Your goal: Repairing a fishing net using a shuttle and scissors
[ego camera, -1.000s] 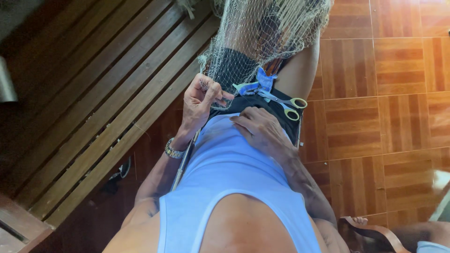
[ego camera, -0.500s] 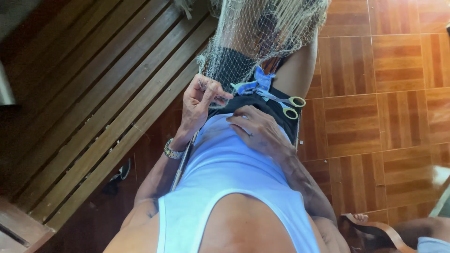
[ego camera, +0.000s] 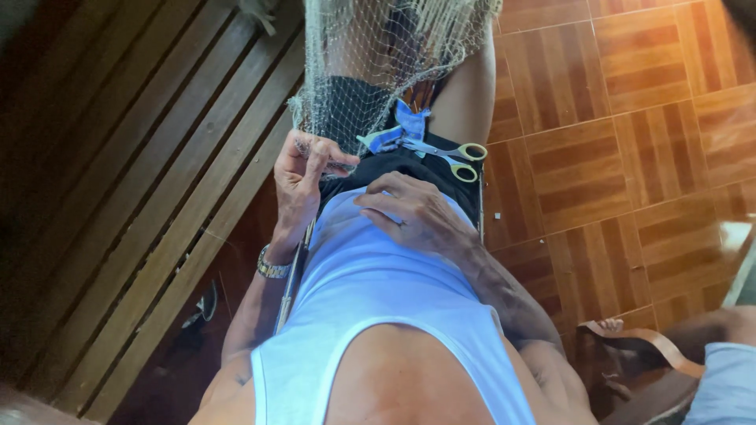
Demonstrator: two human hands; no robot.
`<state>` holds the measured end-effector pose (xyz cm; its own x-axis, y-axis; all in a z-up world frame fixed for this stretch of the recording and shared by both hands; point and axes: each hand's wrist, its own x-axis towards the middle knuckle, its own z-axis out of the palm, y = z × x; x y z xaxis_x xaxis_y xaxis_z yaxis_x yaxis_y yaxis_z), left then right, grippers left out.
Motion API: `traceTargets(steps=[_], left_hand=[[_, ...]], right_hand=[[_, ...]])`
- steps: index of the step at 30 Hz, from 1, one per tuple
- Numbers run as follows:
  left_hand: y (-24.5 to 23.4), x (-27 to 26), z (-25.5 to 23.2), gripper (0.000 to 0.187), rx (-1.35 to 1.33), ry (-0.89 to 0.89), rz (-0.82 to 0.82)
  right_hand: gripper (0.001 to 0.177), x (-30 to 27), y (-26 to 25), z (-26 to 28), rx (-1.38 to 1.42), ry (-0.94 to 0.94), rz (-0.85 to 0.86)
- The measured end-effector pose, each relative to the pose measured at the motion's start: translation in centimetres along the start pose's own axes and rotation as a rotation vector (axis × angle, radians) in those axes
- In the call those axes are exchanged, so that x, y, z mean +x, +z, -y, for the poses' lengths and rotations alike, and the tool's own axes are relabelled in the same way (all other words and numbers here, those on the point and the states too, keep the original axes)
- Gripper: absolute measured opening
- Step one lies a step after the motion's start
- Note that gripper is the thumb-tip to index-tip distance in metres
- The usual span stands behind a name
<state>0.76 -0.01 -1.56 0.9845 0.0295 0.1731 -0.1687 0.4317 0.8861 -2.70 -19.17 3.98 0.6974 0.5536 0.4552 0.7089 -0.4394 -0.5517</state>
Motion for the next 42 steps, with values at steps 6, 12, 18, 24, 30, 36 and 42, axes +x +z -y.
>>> traceTargets(steps=[6, 12, 18, 24, 30, 36, 42], left_hand=[[0.2, 0.1, -0.9, 0.019, 0.078, -0.008, 0.026], [-0.1, -0.1, 0.0, 0.018, 0.020, -0.007, 0.026], [-0.1, -0.2, -0.2, 0.020, 0.058, -0.039, -0.002], [-0.3, 0.0, -0.1, 0.019, 0.052, -0.054, 0.021], [0.0, -0.1, -0.4, 0.020, 0.042, -0.046, 0.015], [-0.1, 0.0, -0.5, 0.019, 0.045, -0.043, 0.029], [-0.1, 0.0, -0.6, 0.019, 0.061, -0.025, 0.046]], right_hand=[[0.013, 0.5, -0.7, 0.6, 0.066, -0.049, -0.103], [0.016, 0.4, -1.0, 0.3, 0.090, -0.062, -0.185], [0.015, 0.1, -1.2, -0.2, 0.108, -0.089, -0.297], [0.019, -0.3, -1.4, -0.4, 0.109, -0.066, -0.381], [0.020, -0.8, -1.2, -0.9, 0.129, -0.054, -0.412], [0.020, -1.3, -1.3, -1.1, 0.130, -0.042, -0.415], [0.019, -1.6, -1.6, -1.4, 0.139, -0.024, -0.427]])
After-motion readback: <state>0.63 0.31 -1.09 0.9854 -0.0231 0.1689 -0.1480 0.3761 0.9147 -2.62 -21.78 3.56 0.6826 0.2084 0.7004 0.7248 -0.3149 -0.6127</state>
